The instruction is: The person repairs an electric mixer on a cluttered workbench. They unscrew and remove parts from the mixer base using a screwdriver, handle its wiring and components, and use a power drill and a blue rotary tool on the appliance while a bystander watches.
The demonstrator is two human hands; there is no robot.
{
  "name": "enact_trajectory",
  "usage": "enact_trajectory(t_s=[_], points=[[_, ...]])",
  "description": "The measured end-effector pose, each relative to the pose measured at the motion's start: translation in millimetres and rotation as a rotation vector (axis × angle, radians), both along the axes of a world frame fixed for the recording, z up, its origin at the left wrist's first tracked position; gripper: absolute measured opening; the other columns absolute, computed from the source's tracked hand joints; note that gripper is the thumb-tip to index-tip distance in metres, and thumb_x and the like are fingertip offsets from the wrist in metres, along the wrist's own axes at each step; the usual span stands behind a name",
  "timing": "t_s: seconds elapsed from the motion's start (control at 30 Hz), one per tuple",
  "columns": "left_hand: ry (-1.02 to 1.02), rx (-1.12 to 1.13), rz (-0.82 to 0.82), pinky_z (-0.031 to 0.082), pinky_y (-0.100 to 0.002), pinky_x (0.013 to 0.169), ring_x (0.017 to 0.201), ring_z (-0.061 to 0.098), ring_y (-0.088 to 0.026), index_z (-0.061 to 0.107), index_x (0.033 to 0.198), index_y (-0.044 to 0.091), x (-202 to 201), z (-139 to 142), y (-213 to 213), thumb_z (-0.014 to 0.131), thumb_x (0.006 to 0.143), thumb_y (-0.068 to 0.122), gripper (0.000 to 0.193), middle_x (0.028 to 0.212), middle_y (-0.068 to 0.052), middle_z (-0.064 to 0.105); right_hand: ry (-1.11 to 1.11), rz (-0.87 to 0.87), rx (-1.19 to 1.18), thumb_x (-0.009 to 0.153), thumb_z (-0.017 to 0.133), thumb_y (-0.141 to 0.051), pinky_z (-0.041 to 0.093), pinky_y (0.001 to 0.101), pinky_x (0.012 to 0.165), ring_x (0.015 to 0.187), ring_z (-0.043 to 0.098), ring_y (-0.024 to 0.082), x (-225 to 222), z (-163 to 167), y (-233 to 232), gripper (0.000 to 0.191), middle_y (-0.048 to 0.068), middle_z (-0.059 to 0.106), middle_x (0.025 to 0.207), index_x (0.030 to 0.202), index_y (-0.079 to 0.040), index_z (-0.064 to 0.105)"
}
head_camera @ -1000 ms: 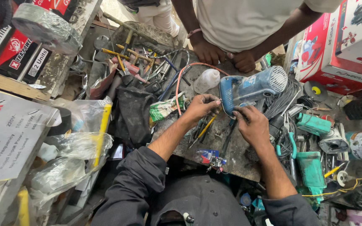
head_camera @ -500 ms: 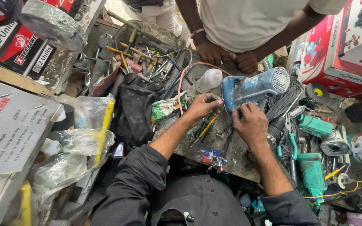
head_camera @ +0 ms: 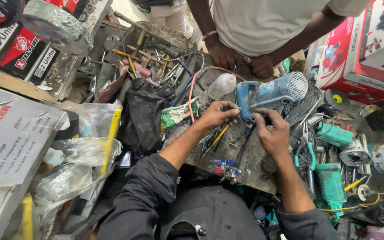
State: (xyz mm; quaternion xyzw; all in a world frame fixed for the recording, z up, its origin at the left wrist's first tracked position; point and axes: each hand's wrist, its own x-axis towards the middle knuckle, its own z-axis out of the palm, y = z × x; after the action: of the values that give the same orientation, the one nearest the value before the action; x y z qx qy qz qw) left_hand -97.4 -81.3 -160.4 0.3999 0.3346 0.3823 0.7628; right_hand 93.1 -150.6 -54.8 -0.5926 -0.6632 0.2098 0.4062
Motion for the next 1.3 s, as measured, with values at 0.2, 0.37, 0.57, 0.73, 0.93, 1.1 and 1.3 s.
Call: enact_trajectory(t_s=[0.2, 0.37, 0.57, 0.73, 0.93, 1.1, 1.3], points=[[-0.263, -0.001, -0.049, 0.056, -0.027, 0.071, 0.078, 0.069, -0.012, 0.067, 0.11, 0.0, 0.2, 5.4, -3.8, 0.076, 0.097, 0.015, 0.022, 0.091, -0.006, 0.071, -0.013, 0.143, 0.048, 0.087, 0.079, -0.01, 0.055, 0.0326, 0.077, 0.085, 0.072, 0.023, -25.1, 18.3, -6.9, 0.024, 0.012, 0.074, 0.097, 0.111, -0.004, 0.076], [-0.276, -0.025, -0.022, 0.059, -0.028, 0.079, 0.088, 0.073, -0.014, 0.067, 0.109, 0.001, -1.2, 6.4, -2.6, 0.074, 0.097, 0.013, 0.018, 0.097, -0.007, 0.074, -0.068, 0.13, 0.156, 0.089, 0.077, -0.008, 0.056, 0.0342, 0.079, 0.092, 0.074, 0.026, -30.0, 19.0, 1.2, 0.021, 0.013, 0.074, 0.103, 0.109, -0.005, 0.076], [-0.264, -0.017, 0.036, 0.058, -0.028, 0.079, 0.088, 0.072, -0.014, 0.067, 0.11, 0.004, -5.8, 4.6, 2.2, 0.071, 0.097, 0.015, 0.018, 0.099, -0.007, 0.076, -0.096, 0.14, 0.138, 0.091, 0.074, -0.007, 0.057, 0.0343, 0.079, 0.088, 0.075, 0.026, -27.5, 10.4, 26.2, 0.013, 0.013, 0.075, 0.098, 0.103, -0.004, 0.076], [-0.141, -0.004, 0.155, 0.057, -0.028, 0.072, 0.081, 0.07, -0.013, 0.066, 0.106, 0.005, -7.1, -2.3, 11.5, 0.067, 0.099, 0.016, 0.014, 0.093, -0.005, 0.074, -0.1, 0.1, -0.047, 0.088, 0.074, -0.009, 0.057, 0.0343, 0.074, 0.081, 0.075, 0.026, -11.1, 10.9, 99.3, 0.017, 0.013, 0.076, 0.095, 0.105, -0.005, 0.077], [-0.031, -0.023, 0.206, 0.052, -0.027, 0.065, 0.075, 0.067, -0.012, 0.066, 0.104, 0.004, -14.7, -4.9, 11.4, 0.066, 0.098, 0.014, 0.012, 0.089, -0.004, 0.072, -0.33, 0.068, -0.107, 0.088, 0.076, -0.013, 0.055, 0.0404, 0.076, 0.083, 0.073, 0.032, -22.8, -8.3, 133.7, 0.017, 0.017, 0.075, 0.091, 0.104, -0.01, 0.079], [0.021, -0.003, 0.219, 0.051, -0.027, 0.066, 0.075, 0.065, -0.011, 0.067, 0.105, 0.003, -20.4, -2.3, 10.9, 0.065, 0.099, 0.015, 0.013, 0.087, -0.003, 0.07, -0.312, 0.038, -0.189, 0.089, 0.075, -0.016, 0.056, 0.0412, 0.075, 0.081, 0.074, 0.032, -25.7, -13.7, 134.2, 0.018, 0.016, 0.074, 0.09, 0.106, -0.012, 0.078], [0.04, 0.038, 0.211, 0.051, -0.027, 0.067, 0.076, 0.063, -0.011, 0.068, 0.105, 0.003, -15.1, -4.4, 14.3, 0.065, 0.098, 0.015, 0.014, 0.088, -0.002, 0.068, -0.357, 0.078, -0.037, 0.086, 0.078, -0.016, 0.055, 0.0425, 0.078, 0.088, 0.072, 0.035, -26.1, -19.0, 137.8, 0.018, 0.016, 0.075, 0.097, 0.104, -0.01, 0.08]])
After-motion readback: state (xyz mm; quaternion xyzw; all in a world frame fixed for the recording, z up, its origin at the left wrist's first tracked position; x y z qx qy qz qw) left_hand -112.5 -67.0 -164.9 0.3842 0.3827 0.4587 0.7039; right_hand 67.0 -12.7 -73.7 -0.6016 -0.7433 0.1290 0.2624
